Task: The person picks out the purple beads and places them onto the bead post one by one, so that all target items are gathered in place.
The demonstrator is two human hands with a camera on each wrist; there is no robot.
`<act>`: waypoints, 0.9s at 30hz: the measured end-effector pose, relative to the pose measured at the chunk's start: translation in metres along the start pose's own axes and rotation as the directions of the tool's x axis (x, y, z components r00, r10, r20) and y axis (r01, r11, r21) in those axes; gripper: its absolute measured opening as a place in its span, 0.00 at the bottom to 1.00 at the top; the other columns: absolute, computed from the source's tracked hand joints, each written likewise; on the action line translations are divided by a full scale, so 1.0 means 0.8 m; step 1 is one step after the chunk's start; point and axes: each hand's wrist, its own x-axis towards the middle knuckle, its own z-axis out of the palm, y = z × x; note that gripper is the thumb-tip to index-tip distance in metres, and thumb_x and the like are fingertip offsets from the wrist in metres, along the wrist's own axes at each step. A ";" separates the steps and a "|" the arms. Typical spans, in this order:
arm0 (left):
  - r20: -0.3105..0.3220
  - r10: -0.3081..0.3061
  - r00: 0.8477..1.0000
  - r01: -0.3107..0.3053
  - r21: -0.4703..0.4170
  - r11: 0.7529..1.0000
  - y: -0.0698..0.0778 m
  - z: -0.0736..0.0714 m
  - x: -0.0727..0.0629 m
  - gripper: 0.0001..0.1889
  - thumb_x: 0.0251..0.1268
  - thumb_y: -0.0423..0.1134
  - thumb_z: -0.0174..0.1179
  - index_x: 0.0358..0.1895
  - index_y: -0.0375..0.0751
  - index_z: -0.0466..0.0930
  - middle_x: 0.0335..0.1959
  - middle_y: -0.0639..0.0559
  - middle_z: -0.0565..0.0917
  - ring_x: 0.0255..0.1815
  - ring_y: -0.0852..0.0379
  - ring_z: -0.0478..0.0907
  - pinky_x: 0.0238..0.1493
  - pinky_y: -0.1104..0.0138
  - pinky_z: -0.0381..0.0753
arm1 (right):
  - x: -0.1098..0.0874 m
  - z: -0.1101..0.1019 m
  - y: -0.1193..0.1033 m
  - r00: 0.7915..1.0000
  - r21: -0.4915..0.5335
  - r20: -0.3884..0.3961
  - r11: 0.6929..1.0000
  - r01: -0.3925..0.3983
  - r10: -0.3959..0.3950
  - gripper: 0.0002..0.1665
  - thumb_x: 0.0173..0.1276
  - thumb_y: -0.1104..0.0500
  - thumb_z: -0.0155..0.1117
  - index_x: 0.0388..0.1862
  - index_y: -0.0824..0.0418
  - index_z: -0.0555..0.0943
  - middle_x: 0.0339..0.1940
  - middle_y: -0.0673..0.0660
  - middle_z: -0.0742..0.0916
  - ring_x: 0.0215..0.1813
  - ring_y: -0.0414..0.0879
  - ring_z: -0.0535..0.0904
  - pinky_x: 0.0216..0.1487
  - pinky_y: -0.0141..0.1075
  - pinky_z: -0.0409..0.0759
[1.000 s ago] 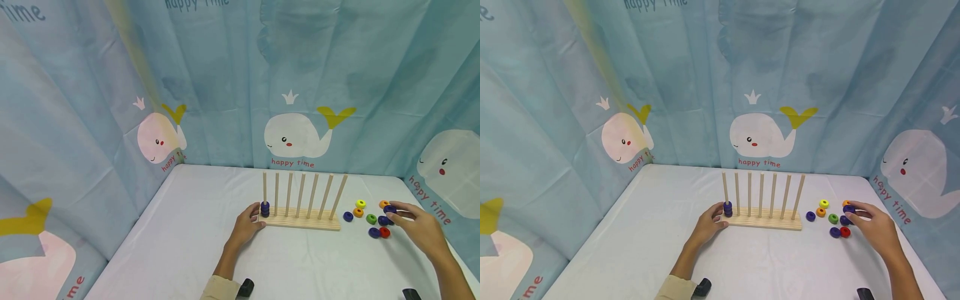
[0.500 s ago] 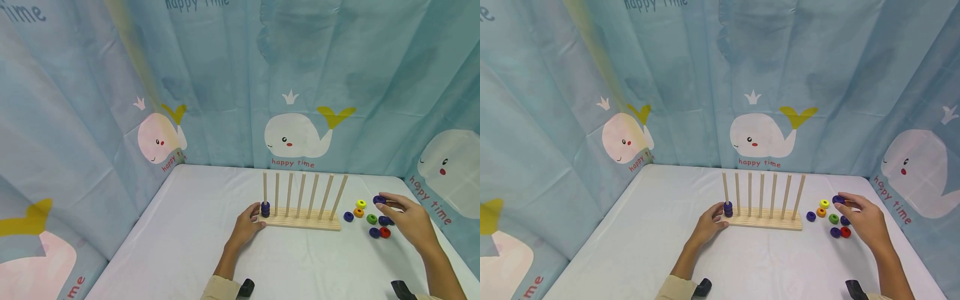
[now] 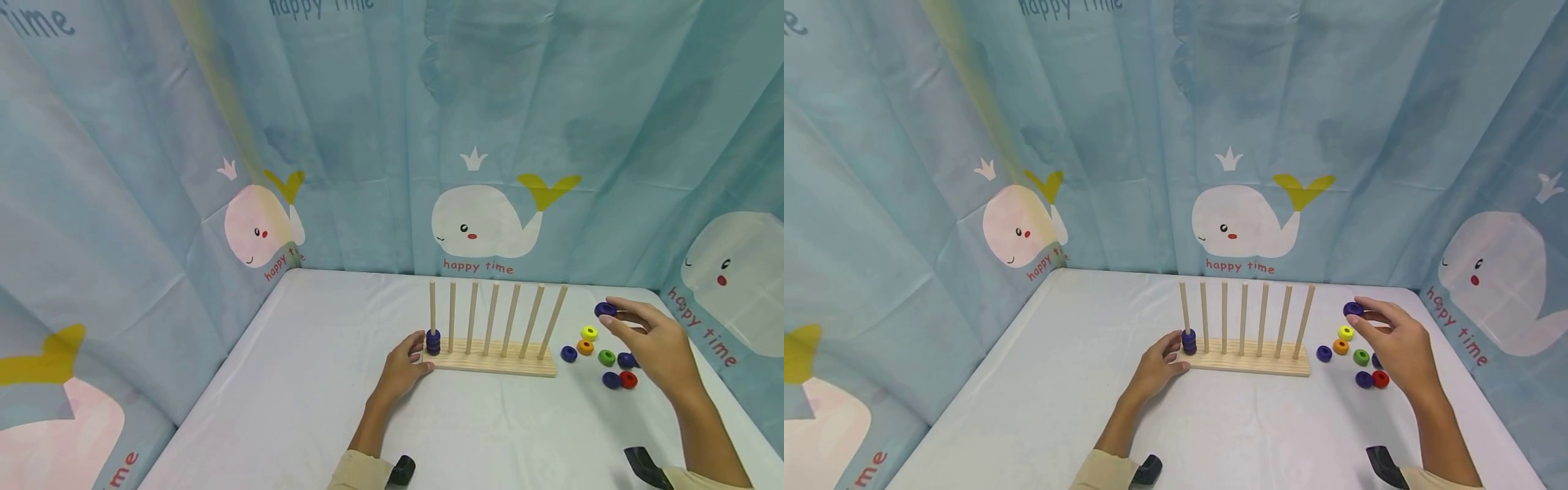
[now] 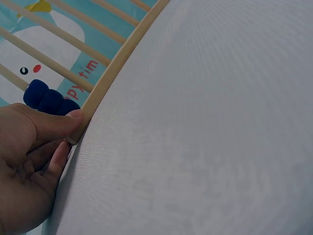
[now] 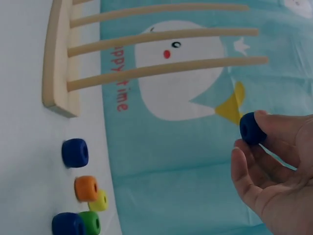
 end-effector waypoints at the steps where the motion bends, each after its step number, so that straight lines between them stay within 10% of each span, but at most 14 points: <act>1: -0.001 0.000 1.000 0.000 0.005 1.000 0.000 0.000 0.000 0.38 0.65 0.29 0.72 0.78 0.38 0.69 0.71 0.41 0.79 0.71 0.44 0.78 0.72 0.60 0.82 | 0.000 0.000 -0.002 1.000 0.002 -0.009 1.000 0.010 -0.010 0.31 0.79 0.49 0.67 0.72 0.66 0.79 0.61 0.69 0.83 0.50 0.10 0.65 0.45 0.05 0.70; 19: -0.009 0.017 1.000 -0.017 0.000 1.000 -0.001 0.000 0.000 0.37 0.64 0.28 0.72 0.77 0.36 0.70 0.70 0.39 0.80 0.70 0.42 0.79 0.72 0.56 0.82 | 0.004 0.001 -0.060 0.983 0.083 -0.120 0.985 0.151 -0.141 0.25 0.75 0.59 0.72 0.68 0.65 0.83 0.52 0.31 0.79 0.54 0.18 0.74 0.53 0.06 0.71; 27: -0.005 0.003 1.000 -0.003 -0.003 1.000 0.002 0.001 -0.001 0.37 0.64 0.28 0.72 0.78 0.37 0.70 0.71 0.40 0.79 0.72 0.43 0.78 0.73 0.59 0.81 | 0.006 0.012 -0.084 0.967 0.137 -0.144 0.964 0.229 -0.210 0.24 0.72 0.65 0.73 0.66 0.64 0.84 0.53 0.31 0.81 0.54 0.23 0.79 0.54 0.08 0.74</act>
